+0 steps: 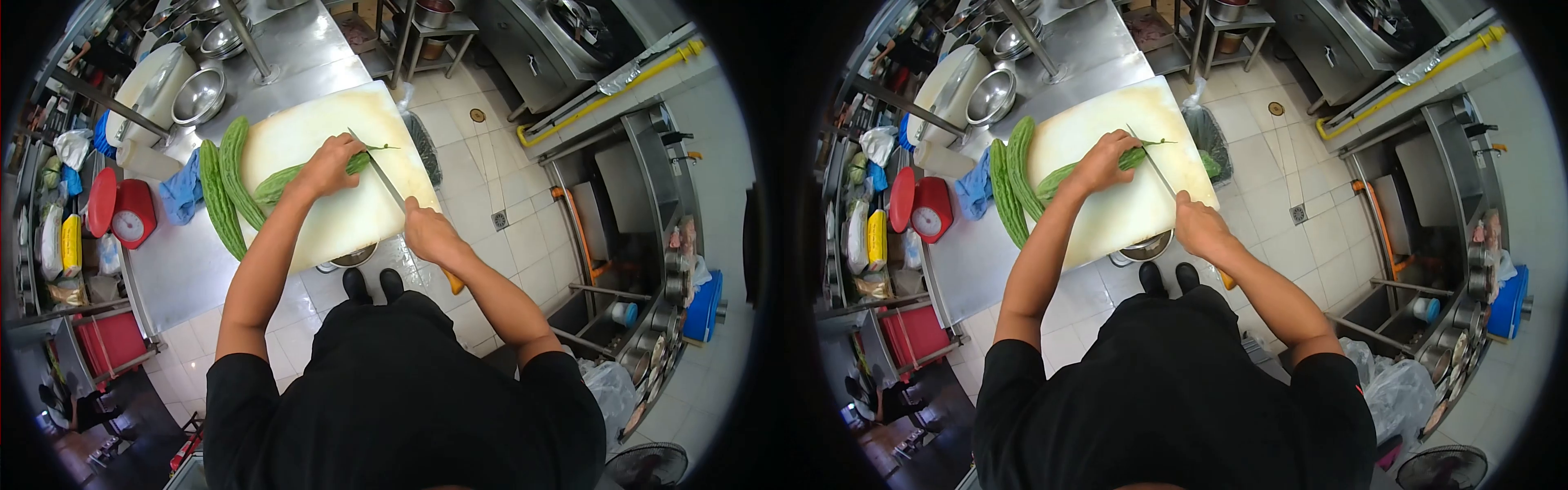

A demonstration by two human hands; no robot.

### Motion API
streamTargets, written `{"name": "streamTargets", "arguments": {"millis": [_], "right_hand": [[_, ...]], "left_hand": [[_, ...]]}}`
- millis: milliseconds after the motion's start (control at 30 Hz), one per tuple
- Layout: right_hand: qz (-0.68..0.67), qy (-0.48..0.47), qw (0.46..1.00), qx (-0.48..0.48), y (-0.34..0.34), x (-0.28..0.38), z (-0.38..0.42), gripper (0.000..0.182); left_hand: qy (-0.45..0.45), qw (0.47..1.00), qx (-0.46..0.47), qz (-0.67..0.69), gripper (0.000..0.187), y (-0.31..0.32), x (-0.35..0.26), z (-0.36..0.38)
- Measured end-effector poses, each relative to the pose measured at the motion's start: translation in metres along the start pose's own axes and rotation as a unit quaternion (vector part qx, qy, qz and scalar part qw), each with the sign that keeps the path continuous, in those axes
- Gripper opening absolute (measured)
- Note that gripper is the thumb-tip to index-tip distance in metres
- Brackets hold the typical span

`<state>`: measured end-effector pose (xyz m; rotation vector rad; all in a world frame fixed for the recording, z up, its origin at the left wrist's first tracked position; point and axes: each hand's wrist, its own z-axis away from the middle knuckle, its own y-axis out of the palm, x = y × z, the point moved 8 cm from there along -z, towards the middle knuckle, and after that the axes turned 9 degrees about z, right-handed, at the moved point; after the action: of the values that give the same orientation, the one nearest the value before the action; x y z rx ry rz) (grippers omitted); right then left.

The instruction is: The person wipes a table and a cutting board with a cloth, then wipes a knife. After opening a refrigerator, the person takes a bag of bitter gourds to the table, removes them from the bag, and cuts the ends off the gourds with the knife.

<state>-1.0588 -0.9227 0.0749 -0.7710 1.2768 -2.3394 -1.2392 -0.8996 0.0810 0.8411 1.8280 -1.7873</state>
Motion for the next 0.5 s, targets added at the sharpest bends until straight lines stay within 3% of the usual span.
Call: {"name": "streamTargets", "arguments": {"millis": [167,233,267,367,500], "right_hand": [[-0.011,0.014,0.998,-0.061,-0.001,-0.018,-0.01,0.019],[-0.179,0.037,0.982,0.047,-0.011,-0.026,-0.005,0.023],[-0.18,0.039,0.982,0.047,-0.012,-0.035,-0.009,0.023],[-0.215,0.055,0.975,0.021,-0.025,-0.063,-0.022,0.027],[-0.252,0.068,0.965,-0.001,-0.042,-0.106,-0.048,0.024]], "left_hand": [[-0.002,1.0,0.014,-0.022,0.053,0.001,0.001,0.002],[-0.017,0.999,-0.031,-0.01,0.062,-0.006,0.009,0.003],[-0.016,0.999,-0.029,-0.01,0.062,-0.009,0.009,0.007],[-0.076,0.991,0.0,-0.106,0.078,-0.032,0.001,0.024],[-0.156,0.978,0.049,-0.131,0.074,-0.03,0.021,0.044]]}}
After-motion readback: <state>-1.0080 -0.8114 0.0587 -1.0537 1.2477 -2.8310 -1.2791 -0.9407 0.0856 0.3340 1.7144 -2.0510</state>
